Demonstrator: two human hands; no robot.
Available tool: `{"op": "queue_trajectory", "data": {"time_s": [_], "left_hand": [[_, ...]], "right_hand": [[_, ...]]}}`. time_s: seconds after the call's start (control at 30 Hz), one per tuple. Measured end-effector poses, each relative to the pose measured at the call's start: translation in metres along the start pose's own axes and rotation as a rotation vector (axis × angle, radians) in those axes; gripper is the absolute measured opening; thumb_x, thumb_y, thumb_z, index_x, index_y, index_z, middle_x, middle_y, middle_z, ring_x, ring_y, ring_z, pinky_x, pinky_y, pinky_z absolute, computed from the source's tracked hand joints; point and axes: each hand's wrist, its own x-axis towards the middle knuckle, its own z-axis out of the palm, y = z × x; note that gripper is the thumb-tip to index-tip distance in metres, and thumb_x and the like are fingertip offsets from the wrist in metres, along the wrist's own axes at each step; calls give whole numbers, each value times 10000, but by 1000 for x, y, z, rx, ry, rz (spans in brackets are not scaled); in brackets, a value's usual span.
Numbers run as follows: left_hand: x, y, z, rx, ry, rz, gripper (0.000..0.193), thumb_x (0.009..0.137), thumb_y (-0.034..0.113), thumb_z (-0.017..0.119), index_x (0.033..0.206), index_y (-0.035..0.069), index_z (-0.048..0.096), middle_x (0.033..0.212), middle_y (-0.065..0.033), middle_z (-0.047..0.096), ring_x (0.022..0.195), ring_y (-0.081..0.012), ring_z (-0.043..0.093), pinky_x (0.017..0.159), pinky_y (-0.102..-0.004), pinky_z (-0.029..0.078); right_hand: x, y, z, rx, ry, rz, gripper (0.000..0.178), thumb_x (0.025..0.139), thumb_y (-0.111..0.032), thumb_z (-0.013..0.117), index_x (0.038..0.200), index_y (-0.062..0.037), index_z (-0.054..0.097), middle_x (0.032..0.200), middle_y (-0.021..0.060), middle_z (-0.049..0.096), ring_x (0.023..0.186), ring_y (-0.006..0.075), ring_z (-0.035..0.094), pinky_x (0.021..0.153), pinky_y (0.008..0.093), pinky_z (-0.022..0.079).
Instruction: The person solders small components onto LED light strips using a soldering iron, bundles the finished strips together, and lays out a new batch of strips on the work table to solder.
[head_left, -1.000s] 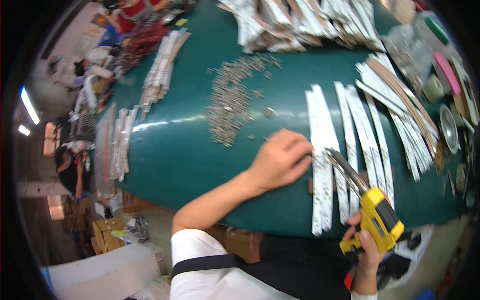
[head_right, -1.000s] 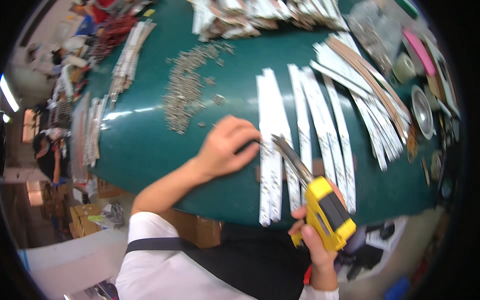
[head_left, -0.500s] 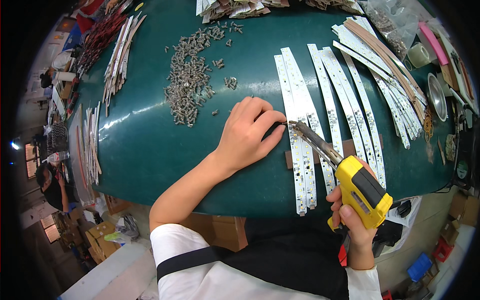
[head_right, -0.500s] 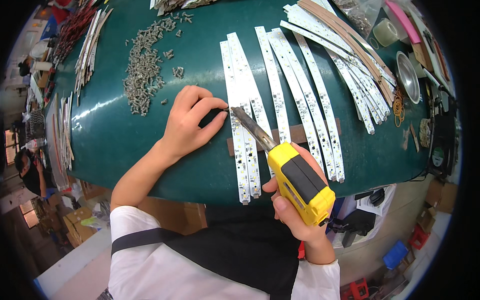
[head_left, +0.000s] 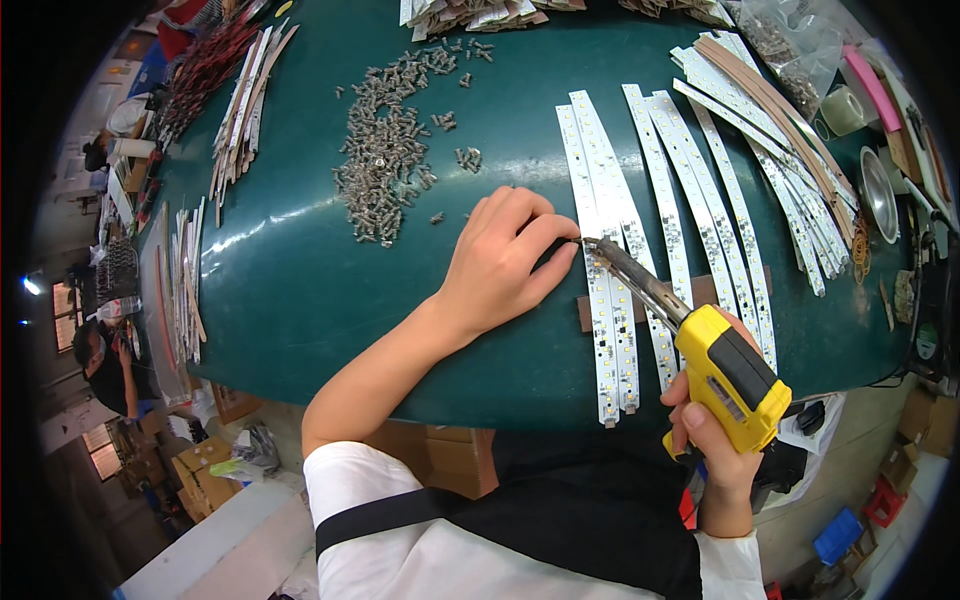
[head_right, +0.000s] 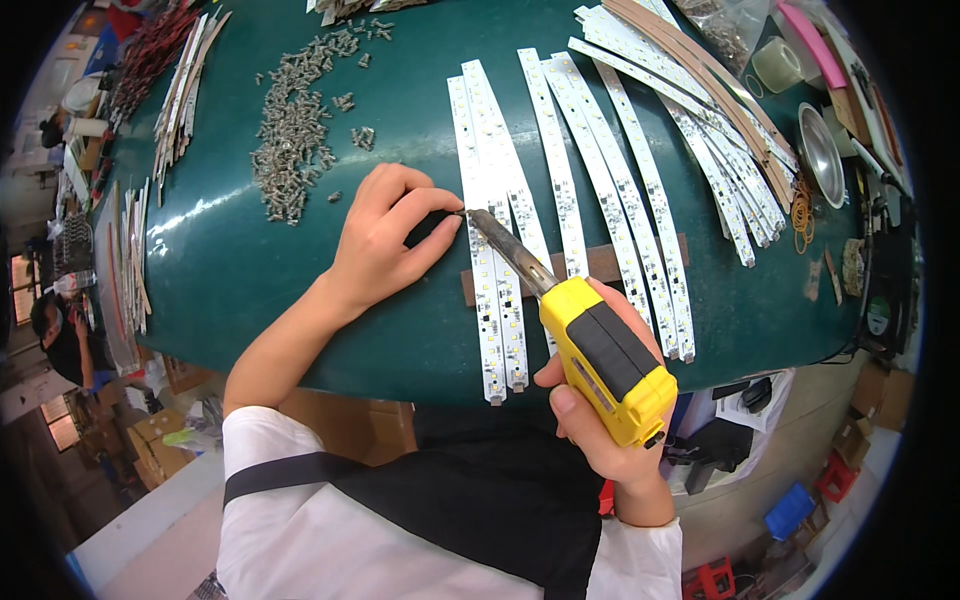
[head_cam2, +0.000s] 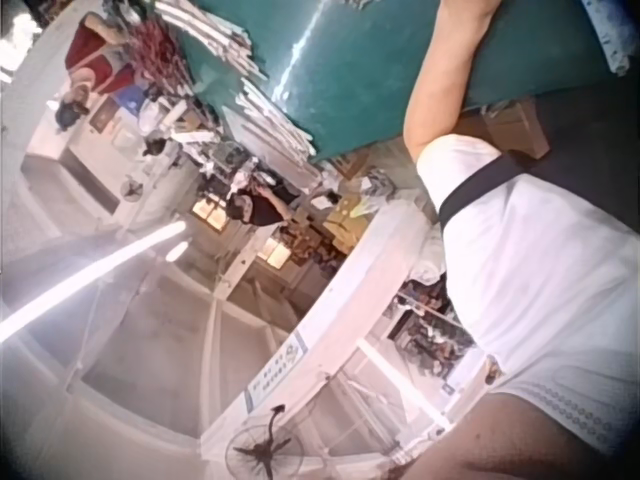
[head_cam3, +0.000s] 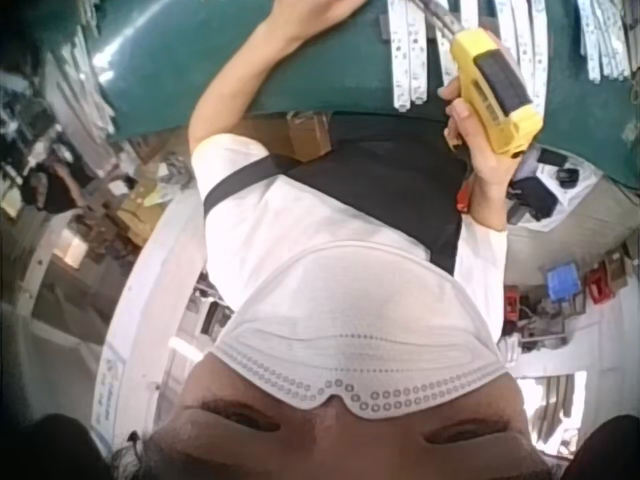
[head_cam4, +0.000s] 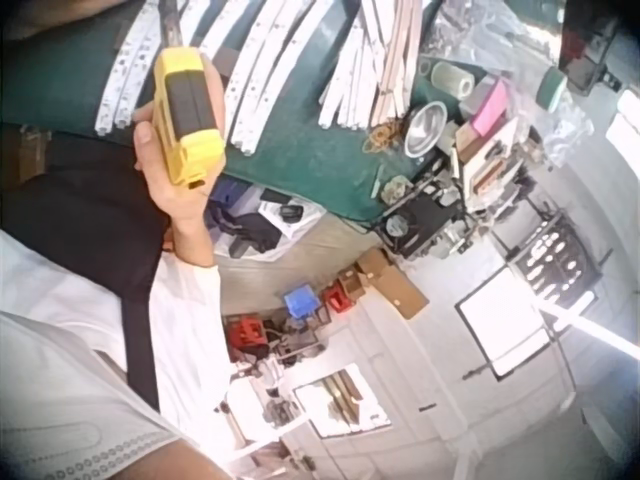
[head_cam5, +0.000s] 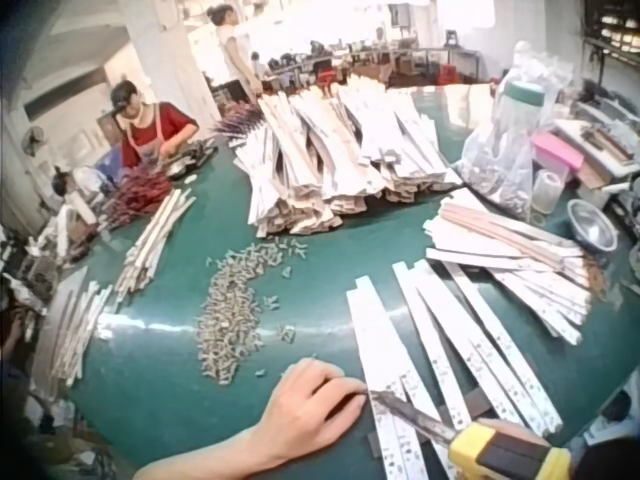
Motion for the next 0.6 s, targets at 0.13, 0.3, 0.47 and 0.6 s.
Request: {"op": "queue_trajectory", "data": {"time_s": [0.13,0.3,0.47,0.6], "left_hand": [[0,-1,0,-9,7,2,202,693,34,732,875,66,652,845,-69,544,783,-241,537,688,-347,423],[3,3,-3,2,13,4,198,700,49,732,879,74,654,850,-66,552,792,-237,549,692,-339,437],[10,-13,-26,138,61,-45,151,720,74,705,860,55,651,828,-78,572,787,-243,561,708,-334,446],[17,-53,-60,217,178,-294,87,757,84,650,838,55,658,814,-74,603,770,-223,567,702,-339,455]], "right_hand": [[-5,1,-1,64,63,-62,770,765,-92,658,1424,15,275,890,168,607,725,154,609,504,230,532],[-9,4,-2,119,183,-186,811,755,-153,690,1421,28,263,884,161,606,715,168,605,462,227,519],[-10,7,-11,93,98,-304,652,817,-139,602,1362,87,323,912,206,548,730,172,559,431,207,483],[-13,10,-15,87,149,-332,576,825,-124,571,1320,91,371,930,207,543,777,183,553,431,206,483]]}}
